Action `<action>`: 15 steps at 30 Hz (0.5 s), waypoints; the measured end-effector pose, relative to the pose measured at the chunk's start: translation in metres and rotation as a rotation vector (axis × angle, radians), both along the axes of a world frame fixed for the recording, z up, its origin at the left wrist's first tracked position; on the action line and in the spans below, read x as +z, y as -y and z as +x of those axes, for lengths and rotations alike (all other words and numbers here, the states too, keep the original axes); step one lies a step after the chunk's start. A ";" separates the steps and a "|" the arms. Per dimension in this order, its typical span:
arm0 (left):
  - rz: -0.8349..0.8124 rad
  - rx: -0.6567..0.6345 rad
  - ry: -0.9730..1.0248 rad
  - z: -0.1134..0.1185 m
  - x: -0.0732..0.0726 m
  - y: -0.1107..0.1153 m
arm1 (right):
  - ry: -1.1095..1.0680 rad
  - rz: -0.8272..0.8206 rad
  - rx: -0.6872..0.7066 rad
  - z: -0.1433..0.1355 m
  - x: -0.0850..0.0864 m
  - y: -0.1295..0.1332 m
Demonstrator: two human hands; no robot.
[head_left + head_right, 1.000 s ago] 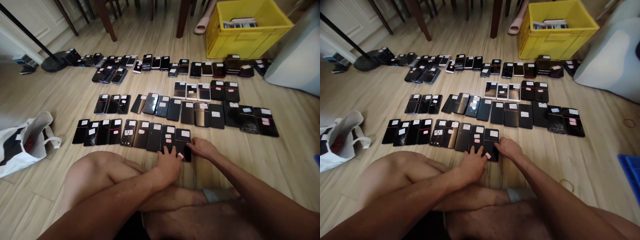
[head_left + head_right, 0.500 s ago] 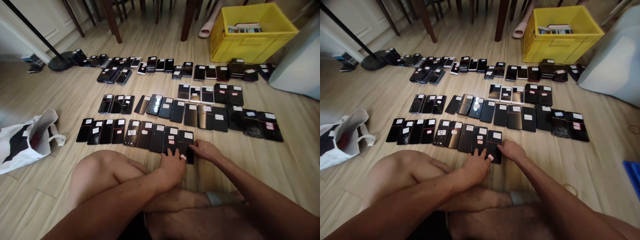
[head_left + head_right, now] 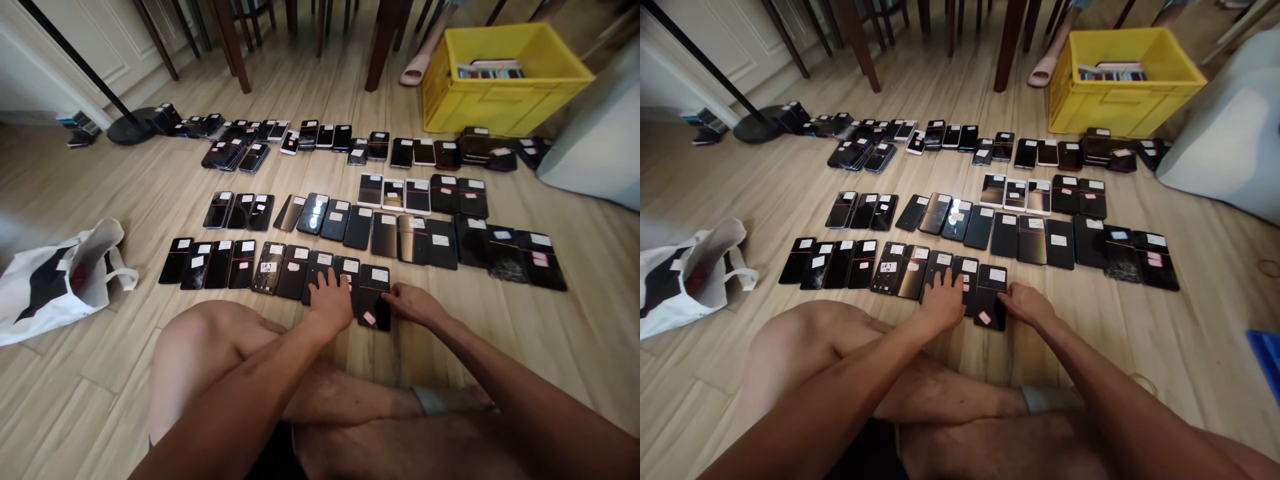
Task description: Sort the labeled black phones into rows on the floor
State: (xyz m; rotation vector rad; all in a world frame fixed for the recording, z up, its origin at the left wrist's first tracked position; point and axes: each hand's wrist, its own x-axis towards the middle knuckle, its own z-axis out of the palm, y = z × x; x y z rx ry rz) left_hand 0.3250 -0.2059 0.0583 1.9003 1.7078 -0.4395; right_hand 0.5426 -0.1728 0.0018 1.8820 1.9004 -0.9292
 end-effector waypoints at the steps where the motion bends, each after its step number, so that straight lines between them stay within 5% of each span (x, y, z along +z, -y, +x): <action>1: -0.012 -0.005 -0.010 0.000 -0.001 0.000 | -0.003 0.000 -0.002 0.000 0.001 0.000; 15: -0.017 -0.050 -0.036 0.002 -0.002 0.006 | -0.081 -0.071 -0.065 0.003 -0.005 -0.003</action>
